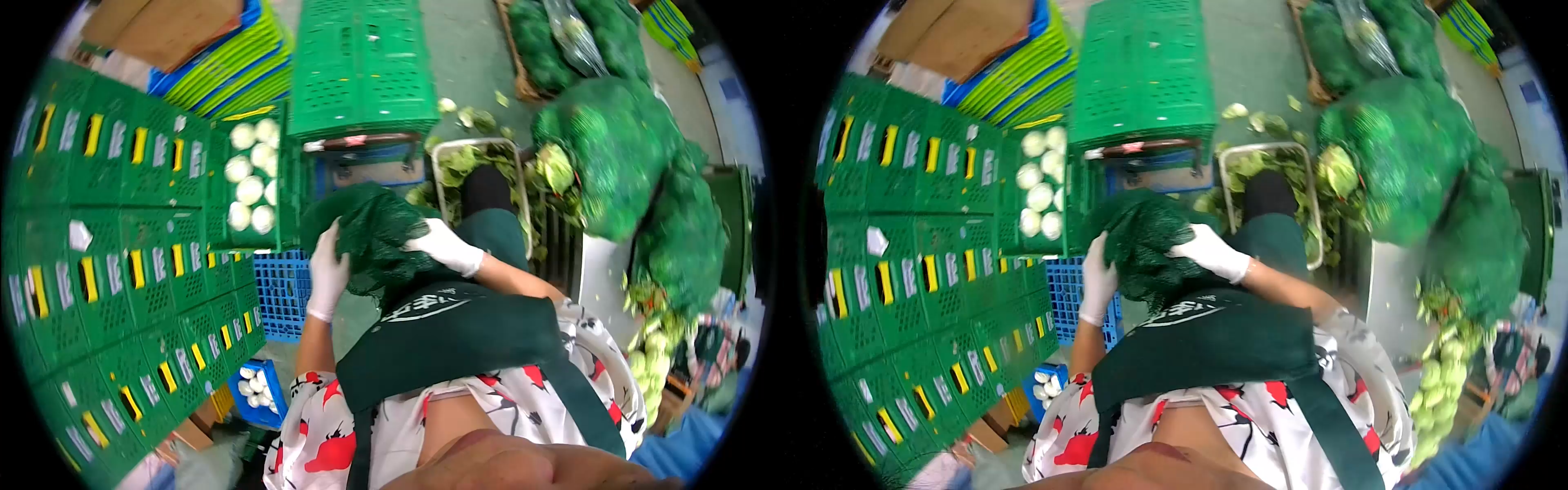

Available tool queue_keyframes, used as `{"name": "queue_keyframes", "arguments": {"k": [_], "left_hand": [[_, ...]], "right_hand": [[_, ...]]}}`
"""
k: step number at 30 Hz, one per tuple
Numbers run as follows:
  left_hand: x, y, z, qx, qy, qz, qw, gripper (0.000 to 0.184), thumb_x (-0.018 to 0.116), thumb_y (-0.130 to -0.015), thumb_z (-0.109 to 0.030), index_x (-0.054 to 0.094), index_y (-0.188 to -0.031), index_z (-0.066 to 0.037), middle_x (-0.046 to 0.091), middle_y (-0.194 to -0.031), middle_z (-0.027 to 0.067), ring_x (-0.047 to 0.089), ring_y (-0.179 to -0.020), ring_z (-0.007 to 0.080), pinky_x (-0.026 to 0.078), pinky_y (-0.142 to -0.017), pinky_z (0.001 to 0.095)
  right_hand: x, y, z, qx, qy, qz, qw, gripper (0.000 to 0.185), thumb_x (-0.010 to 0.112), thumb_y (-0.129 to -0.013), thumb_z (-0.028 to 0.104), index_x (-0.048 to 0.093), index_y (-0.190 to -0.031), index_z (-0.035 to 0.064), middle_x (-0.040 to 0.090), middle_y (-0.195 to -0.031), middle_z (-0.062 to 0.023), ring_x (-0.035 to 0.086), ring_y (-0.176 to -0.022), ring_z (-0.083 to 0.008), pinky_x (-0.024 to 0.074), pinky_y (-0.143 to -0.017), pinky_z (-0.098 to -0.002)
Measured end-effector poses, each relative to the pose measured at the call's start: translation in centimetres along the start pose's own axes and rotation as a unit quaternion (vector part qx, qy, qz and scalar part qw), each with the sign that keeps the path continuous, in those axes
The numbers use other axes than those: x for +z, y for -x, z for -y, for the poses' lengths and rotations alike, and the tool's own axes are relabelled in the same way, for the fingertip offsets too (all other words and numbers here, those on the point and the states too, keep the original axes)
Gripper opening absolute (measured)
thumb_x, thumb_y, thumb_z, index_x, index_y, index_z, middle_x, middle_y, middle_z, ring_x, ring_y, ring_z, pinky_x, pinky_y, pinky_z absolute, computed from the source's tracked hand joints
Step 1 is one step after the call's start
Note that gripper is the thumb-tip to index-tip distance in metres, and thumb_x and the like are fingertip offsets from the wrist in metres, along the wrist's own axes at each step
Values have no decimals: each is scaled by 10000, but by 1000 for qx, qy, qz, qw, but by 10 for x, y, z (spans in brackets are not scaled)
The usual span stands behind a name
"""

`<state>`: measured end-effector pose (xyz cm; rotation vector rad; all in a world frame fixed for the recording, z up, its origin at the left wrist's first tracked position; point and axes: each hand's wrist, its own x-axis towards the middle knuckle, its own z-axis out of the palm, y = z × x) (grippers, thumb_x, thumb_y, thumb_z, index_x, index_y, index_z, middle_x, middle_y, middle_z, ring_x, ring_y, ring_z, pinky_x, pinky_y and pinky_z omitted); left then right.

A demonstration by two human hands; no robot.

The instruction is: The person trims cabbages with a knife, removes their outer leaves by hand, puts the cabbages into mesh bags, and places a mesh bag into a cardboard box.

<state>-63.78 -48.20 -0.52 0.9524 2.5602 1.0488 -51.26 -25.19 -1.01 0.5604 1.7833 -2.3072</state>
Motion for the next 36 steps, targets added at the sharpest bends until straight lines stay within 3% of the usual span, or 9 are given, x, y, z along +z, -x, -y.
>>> {"name": "queue_keyframes", "arguments": {"k": [10,14,16,18,19,23,27,30,36], "left_hand": [[7,14,23,-52,62,-66,995,695,659,-907,-149,338,-1516,-57,489,-1402,227,552,-1247,334,500,-981,407],[0,4,10,-216,541,-3,813,709,535,-1021,-242,147,-1586,-61,326,-1547,218,395,-1398,281,402,-1103,367],[6,-4,1,-80,529,51,843,697,509,-1039,-282,141,-1582,-46,284,-1578,183,377,-1404,268,374,-1118,358],[26,-15,-12,-136,689,144,697,570,415,-1080,-269,236,-1554,-9,331,-1562,122,382,-1382,228,299,-1163,339],[45,-16,2,-79,689,156,703,522,419,-1079,-245,298,-1528,-8,389,-1516,106,412,-1346,210,327,-1143,331],[48,-30,6,-95,672,211,704,448,451,-1066,-205,413,-1468,-10,500,-1414,90,479,-1263,185,387,-1098,319],[59,-58,30,-181,661,241,687,381,485,-1043,-184,498,-1387,-21,579,-1312,84,557,-1156,208,461,-1028,332],[12,-104,-4,61,262,169,948,381,581,-964,-67,544,-1339,-14,624,-1260,105,596,-1107,234,498,-982,359],[-135,-214,-46,206,-40,12,978,382,594,-957,-84,557,-1333,-27,620,-1276,114,588,-1136,241,479,-1004,370]], "right_hand": [[-42,26,92,-97,-111,-152,977,294,652,-827,60,652,-1114,-1,684,-1022,-56,631,-894,-145,511,-827,-296],[-59,34,115,-128,-107,-132,977,347,665,-799,88,637,-1134,3,668,-1101,-81,640,-914,-163,528,-801,-306],[-41,34,120,-81,37,-112,990,320,699,-780,115,647,-1068,-14,687,-1042,-95,649,-881,-159,532,-779,-303],[-8,34,136,-1,209,-96,973,278,748,-754,156,673,-928,-46,726,-898,-112,663,-810,-143,533,-746,-283],[-11,17,105,20,236,-2,971,250,776,-747,152,667,-836,-54,724,-812,-124,669,-788,-138,530,-747,-289],[-8,-7,52,16,71,186,980,430,743,-840,108,609,-1223,-33,681,-1100,-65,581,-987,-124,484,-910,-328],[-21,12,40,-62,81,96,990,616,759,-840,144,507,-1378,-19,625,-1289,-104,546,-1148,-168,429,-1034,-343],[-24,30,41,-99,91,-64,989,713,783,-829,169,459,-1440,-3,613,-1318,-94,553,-1168,-174,439,-1021,-333],[-86,83,3,-67,19,-333,940,546,697,-924,86,494,-1423,4,655,-1195,-85,602,-992,-109,484,-899,-231]]}}
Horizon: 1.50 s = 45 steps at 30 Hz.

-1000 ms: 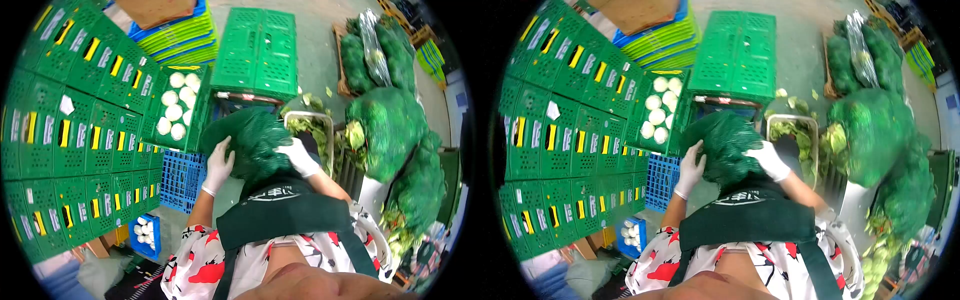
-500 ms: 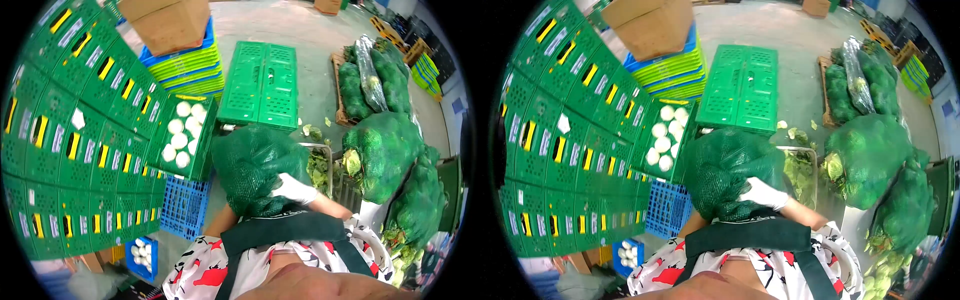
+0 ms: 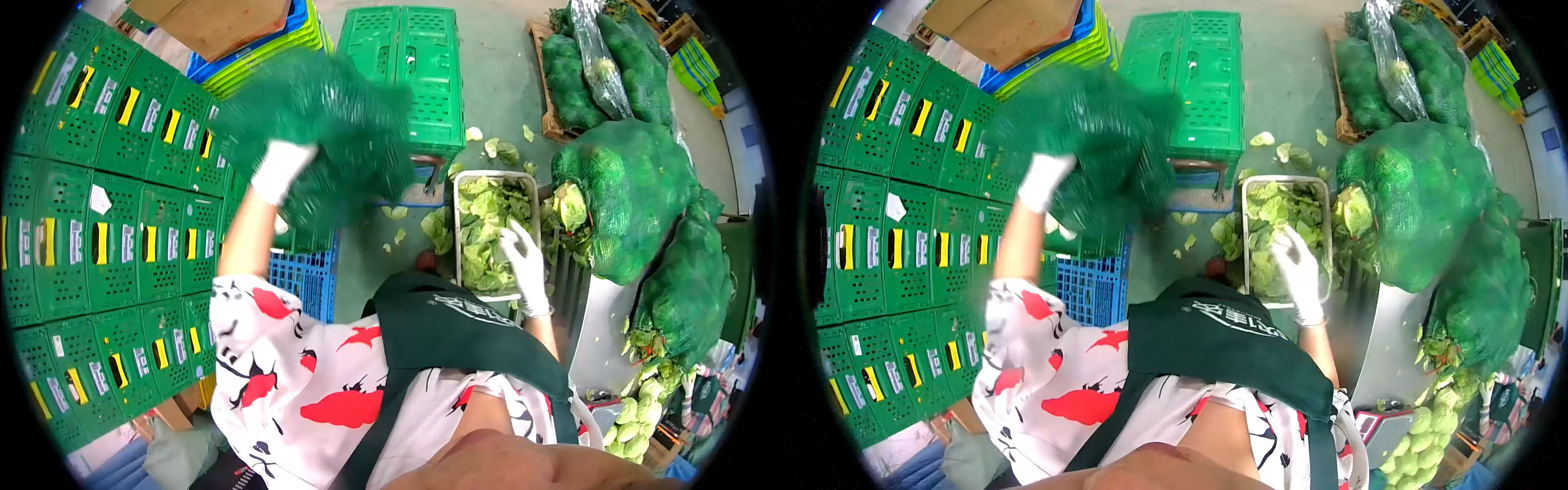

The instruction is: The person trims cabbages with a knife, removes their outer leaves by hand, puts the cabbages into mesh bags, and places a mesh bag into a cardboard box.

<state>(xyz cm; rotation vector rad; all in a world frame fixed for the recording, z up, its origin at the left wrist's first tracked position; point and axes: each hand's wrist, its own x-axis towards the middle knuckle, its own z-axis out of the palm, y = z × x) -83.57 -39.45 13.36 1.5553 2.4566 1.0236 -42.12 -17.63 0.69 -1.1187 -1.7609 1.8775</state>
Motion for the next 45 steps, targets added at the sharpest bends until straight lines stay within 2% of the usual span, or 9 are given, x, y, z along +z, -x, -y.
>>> {"name": "queue_keyframes", "arguments": {"k": [6,13,18,23,29,33,40,41,45], "left_hand": [[-78,-54,-36,72,-85,21,993,382,607,-951,-100,570,-1327,-40,615,-1291,123,580,-1165,248,461,-1026,380],[-65,-25,-65,145,-30,-5,989,383,622,-944,-120,585,-1320,-55,609,-1309,134,571,-1198,256,439,-1051,393],[-125,-54,-55,241,-77,-72,965,403,608,-956,-137,564,-1348,-56,583,-1357,132,545,-1248,262,421,-1075,410],[-228,-142,-18,305,-162,-148,927,459,567,-986,-186,499,-1418,-46,526,-1445,117,494,-1319,268,402,-1100,429],[-390,-286,58,233,-228,-295,898,499,571,-983,-259,486,-1432,-58,504,-1469,115,477,-1339,279,386,-1113,424],[-473,-395,134,135,-255,-337,896,529,574,-982,-307,477,-1442,-65,489,-1485,113,466,-1352,286,376,-1121,420],[-480,-518,306,-46,-223,-192,955,794,599,-871,-572,474,-1450,-43,513,-1461,175,530,-1290,379,420,-1077,451],[-465,-521,316,-161,-306,-286,893,847,576,-873,-610,468,-1419,29,564,-1369,248,581,-1225,382,458,-1037,456],[-440,-496,342,47,-322,-376,868,906,555,-847,-690,501,-1354,59,625,-1246,273,637,-1124,380,521,-930,449]], "right_hand": [[-57,42,-74,57,-3,-88,994,400,646,-966,116,579,-1323,-50,672,-1181,-102,621,-1066,-152,479,-949,-278],[-6,64,-155,113,42,5,993,422,668,-954,173,592,-1291,-70,691,-1165,-145,647,-989,-156,507,-875,-276],[33,84,-136,-16,285,-15,958,414,718,-898,204,629,-1234,-22,723,-890,-178,685,-796,-195,533,-743,-324],[54,54,-168,59,356,-123,924,463,736,-847,288,663,-1218,20,728,-965,-215,724,-899,-317,554,-816,-385],[147,-34,-153,90,498,-135,852,529,737,-827,342,636,-1248,37,717,-983,-217,699,-915,-362,548,-801,-428],[228,-69,-74,51,376,-95,920,495,733,-839,298,630,-1245,34,720,-971,-197,702,-880,-355,552,-773,-440],[291,-102,-24,84,409,-45,907,471,729,-845,287,638,-1233,35,720,-966,-198,704,-873,-353,555,-767,-437],[295,-104,-22,93,415,-44,904,468,728,-846,286,639,-1231,35,720,-965,-198,704,-872,-353,556,-766,-437],[307,-109,-14,121,436,-30,891,454,726,-850,279,644,-1224,36,719,-962,-199,706,-868,-352,558,-763,-435]]}}
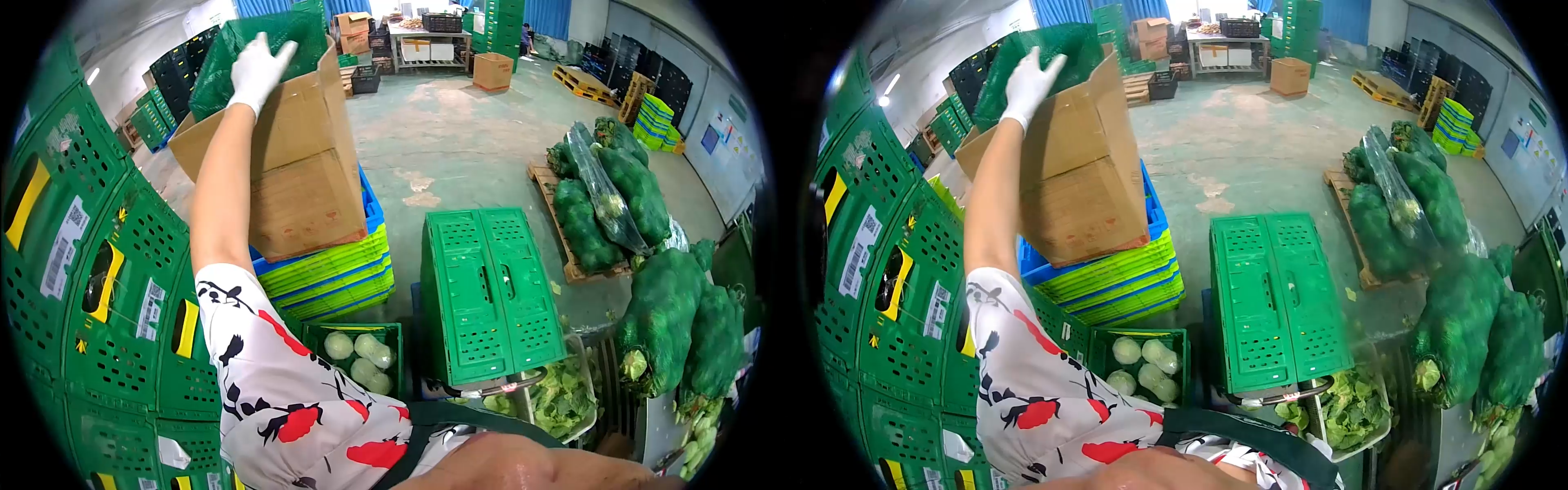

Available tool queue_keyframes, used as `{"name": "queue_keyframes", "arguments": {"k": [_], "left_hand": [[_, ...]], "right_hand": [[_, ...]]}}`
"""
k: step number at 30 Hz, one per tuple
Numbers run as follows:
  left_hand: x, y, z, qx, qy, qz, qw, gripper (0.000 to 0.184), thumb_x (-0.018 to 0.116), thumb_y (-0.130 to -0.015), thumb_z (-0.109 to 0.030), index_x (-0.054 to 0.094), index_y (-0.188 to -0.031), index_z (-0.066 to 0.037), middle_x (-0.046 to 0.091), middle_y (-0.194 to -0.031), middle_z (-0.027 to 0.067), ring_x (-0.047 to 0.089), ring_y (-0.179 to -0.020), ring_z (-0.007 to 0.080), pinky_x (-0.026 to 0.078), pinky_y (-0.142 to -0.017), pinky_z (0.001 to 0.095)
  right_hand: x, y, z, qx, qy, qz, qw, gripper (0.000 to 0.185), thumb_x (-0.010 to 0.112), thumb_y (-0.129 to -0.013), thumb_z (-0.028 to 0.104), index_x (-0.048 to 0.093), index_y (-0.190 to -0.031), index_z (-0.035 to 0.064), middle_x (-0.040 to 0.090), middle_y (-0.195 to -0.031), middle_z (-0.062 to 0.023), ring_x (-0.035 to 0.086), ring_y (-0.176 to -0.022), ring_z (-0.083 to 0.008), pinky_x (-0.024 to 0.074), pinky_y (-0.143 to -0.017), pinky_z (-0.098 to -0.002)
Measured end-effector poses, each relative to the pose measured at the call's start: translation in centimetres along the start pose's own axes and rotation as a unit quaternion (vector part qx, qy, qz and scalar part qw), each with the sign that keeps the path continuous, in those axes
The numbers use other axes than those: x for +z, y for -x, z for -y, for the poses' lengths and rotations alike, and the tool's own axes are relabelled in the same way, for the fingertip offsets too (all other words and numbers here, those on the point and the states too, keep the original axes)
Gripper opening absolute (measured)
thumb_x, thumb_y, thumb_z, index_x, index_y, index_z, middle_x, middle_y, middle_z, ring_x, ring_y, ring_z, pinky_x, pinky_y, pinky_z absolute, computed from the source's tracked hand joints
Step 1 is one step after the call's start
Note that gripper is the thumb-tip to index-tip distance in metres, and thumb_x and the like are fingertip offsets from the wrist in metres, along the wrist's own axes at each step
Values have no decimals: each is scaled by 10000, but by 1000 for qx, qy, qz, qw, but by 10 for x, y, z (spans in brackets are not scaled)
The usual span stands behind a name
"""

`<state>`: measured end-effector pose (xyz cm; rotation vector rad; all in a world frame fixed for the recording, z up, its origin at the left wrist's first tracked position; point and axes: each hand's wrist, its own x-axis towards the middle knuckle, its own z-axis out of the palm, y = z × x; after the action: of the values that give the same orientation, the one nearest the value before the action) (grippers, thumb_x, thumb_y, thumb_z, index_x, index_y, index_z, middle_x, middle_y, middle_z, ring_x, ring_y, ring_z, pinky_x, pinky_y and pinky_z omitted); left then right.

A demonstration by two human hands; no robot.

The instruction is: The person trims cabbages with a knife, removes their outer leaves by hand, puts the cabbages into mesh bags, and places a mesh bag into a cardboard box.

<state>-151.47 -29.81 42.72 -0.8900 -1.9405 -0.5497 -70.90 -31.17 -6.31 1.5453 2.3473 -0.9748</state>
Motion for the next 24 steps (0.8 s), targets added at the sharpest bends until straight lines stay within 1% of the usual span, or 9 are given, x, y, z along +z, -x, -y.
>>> {"name": "queue_keyframes", "arguments": {"k": [2,4,5,11,14,16,21,22,24], "left_hand": [[1,24,1,39,-24,67,997,927,553,-794,-766,628,-1218,55,682,-1126,257,672,-1054,368,538,-873,425],[-20,38,-9,5,-52,286,957,888,553,-732,-828,750,-988,-1,730,-949,209,706,-944,345,548,-800,411],[-3,45,4,49,-23,203,978,807,571,-708,-833,781,-804,-60,736,-827,165,718,-847,324,551,-751,400],[-54,99,-28,88,20,180,980,678,617,-739,-736,769,-816,-79,717,-821,180,694,-842,346,535,-735,450],[-90,175,-59,163,81,55,982,485,709,-767,-585,707,-693,-105,661,-681,108,655,-633,302,514,-620,410],[-114,221,-81,216,116,-7,969,394,725,-766,-514,666,-733,-125,577,-624,72,603,-577,271,477,-554,385],[-140,283,-113,198,34,146,969,414,707,-816,-448,705,-1047,-104,656,-851,20,631,-787,172,496,-687,325],[-142,285,-112,231,69,65,968,390,718,-817,-407,708,-1053,-96,670,-895,31,640,-828,182,505,-725,333],[-142,290,-112,296,134,-97,941,347,741,-820,-325,714,-1065,-81,697,-983,55,656,-910,203,522,-800,349]], "right_hand": [[-5,-5,13,-5,14,8,1000,447,724,-852,276,647,-1220,36,719,-960,-199,706,-866,-351,559,-761,-434],[-16,-13,32,-32,31,8,999,440,723,-854,273,649,-1217,36,719,-958,-199,707,-865,-351,559,-759,-433],[-26,-20,45,-57,33,-6,998,436,722,-855,272,650,-1215,36,719,-958,-199,707,-864,-350,560,-758,-432],[-157,-98,183,-285,-84,-148,943,352,666,-951,242,675,-1181,-24,738,-989,-165,717,-826,-187,590,-706,-301],[-234,-107,306,-312,-211,-154,913,353,628,-958,216,658,-1219,-19,719,-1071,-136,673,-951,-170,542,-843,-302],[-268,-105,384,-336,-216,-73,914,511,640,-936,364,619,-1307,14,679,-1203,-135,629,-1091,-180,500,-937,-325],[-265,-87,545,-410,-252,61,875,594,631,-909,429,568,-1366,55,620,-1325,-124,589,-1178,-265,464,-976,-419],[-260,-89,566,-419,-205,69,882,554,626,-913,389,579,-1343,43,624,-1317,-148,592,-1181,-283,461,-981,-430],[-231,-176,600,-603,-90,-127,782,432,608,-909,299,635,-1232,12,675,-1199,-204,643,-1115,-314,491,-938,-418]]}}
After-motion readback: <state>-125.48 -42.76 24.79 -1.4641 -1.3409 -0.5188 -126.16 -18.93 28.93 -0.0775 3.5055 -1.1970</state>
